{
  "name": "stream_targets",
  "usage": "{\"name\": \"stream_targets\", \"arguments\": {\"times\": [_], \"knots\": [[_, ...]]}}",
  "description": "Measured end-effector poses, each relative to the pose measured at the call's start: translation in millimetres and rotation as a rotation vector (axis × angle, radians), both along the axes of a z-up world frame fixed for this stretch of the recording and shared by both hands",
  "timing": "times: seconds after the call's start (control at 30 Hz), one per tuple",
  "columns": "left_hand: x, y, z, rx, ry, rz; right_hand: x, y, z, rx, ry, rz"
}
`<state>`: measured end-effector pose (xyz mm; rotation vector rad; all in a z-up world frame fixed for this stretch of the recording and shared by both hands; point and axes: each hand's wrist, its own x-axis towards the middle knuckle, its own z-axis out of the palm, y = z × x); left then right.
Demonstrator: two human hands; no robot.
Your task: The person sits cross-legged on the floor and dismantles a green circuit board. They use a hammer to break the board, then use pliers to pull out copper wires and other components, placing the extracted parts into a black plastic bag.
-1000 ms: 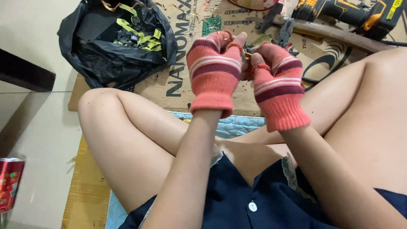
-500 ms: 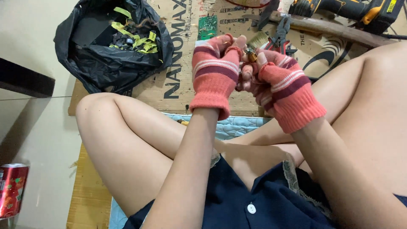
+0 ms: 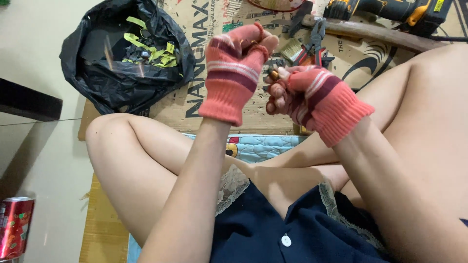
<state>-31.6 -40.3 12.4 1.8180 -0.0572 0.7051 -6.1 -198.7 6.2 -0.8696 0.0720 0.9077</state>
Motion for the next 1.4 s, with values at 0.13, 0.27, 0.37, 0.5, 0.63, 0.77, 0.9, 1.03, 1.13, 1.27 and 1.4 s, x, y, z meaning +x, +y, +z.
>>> {"name": "stream_targets", "arguments": {"times": [0.13, 0.27, 0.37, 0.5, 0.63, 0.77, 0.9, 1.03, 1.13, 1.27, 1.4], "knots": [[-6, -5, -12, -0.17, 0.005, 0.232, -5, 3, 0, 0.166, 0.093, -0.182], [-22, -24, -23, -0.763, 0.004, 0.32, -20, 8, -1, 0.29, -0.023, -0.287], [-18, -21, -18, -0.823, 0.033, 0.388, -21, 4, -10, 0.409, -0.066, -0.161], [-15, -11, -3, -0.832, 0.001, 0.377, -24, 5, 8, 0.373, 0.003, -0.092], [-19, -5, 5, -0.589, 0.064, 0.336, -27, -1, 7, 0.47, 0.071, -0.013], [-24, -4, 19, -0.285, 0.078, 0.482, -28, -3, 20, 0.072, -0.353, -0.054], [-32, -8, 24, -0.312, -0.001, 0.406, -22, -1, 15, -0.305, -1.033, -0.132], [-35, -14, 20, -0.146, 0.064, 0.528, -25, 3, 14, -0.292, -1.363, -0.293], [-38, -17, 20, -0.24, 0.06, 0.502, -28, 6, 11, -0.317, -1.401, -0.431], [-41, -24, 22, -0.264, 0.206, 0.578, -8, 7, -21, -0.288, -1.168, -0.607], [-43, -44, 18, -0.251, 0.205, 0.631, -8, 9, -20, -0.503, -1.306, -0.794]]}}
